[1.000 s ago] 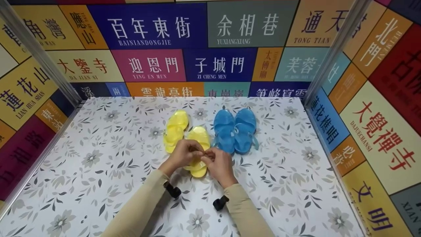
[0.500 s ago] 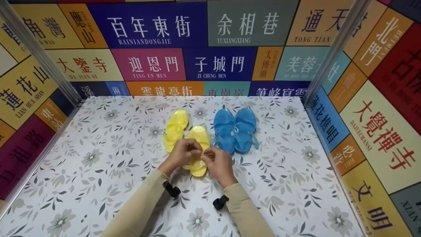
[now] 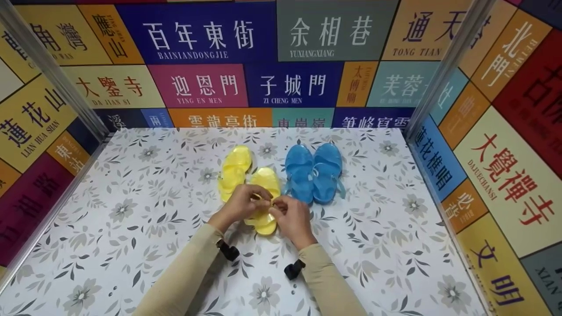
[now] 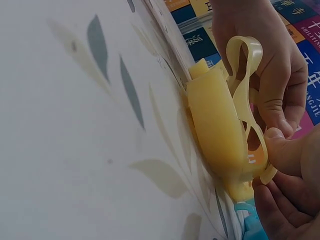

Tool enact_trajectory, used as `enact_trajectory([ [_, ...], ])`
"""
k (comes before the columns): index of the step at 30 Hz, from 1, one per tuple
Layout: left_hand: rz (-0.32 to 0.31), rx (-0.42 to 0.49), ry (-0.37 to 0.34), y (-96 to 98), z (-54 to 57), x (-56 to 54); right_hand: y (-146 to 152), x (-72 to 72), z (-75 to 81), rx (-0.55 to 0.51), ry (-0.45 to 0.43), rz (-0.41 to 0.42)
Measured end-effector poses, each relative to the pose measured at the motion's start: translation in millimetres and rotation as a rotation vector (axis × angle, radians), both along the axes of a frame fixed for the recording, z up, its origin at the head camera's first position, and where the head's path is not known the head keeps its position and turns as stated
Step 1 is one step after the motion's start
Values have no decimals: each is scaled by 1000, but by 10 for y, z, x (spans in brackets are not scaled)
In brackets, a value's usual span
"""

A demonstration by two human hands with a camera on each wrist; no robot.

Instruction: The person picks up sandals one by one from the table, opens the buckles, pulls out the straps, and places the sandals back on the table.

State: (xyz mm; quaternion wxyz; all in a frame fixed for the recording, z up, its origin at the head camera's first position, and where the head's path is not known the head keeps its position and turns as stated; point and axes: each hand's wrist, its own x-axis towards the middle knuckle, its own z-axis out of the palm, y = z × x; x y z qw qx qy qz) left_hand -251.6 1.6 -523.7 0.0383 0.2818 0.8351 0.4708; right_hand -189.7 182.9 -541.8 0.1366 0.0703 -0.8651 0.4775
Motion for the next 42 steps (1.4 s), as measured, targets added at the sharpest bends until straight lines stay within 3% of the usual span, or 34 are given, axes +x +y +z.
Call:
enact_trajectory([
  [12, -3, 11, 10, 25, -22, 10, 5, -6, -15, 38, 38, 1],
  [27, 54, 147, 14, -6, -124, 25, -12, 6, -2, 19, 32, 14],
  [38, 87, 166, -81, 8, -156, 13, -14, -7, 0, 4, 9, 7],
  [42, 82, 147, -85, 13, -153, 11, -11, -14, -1, 5, 8, 3],
])
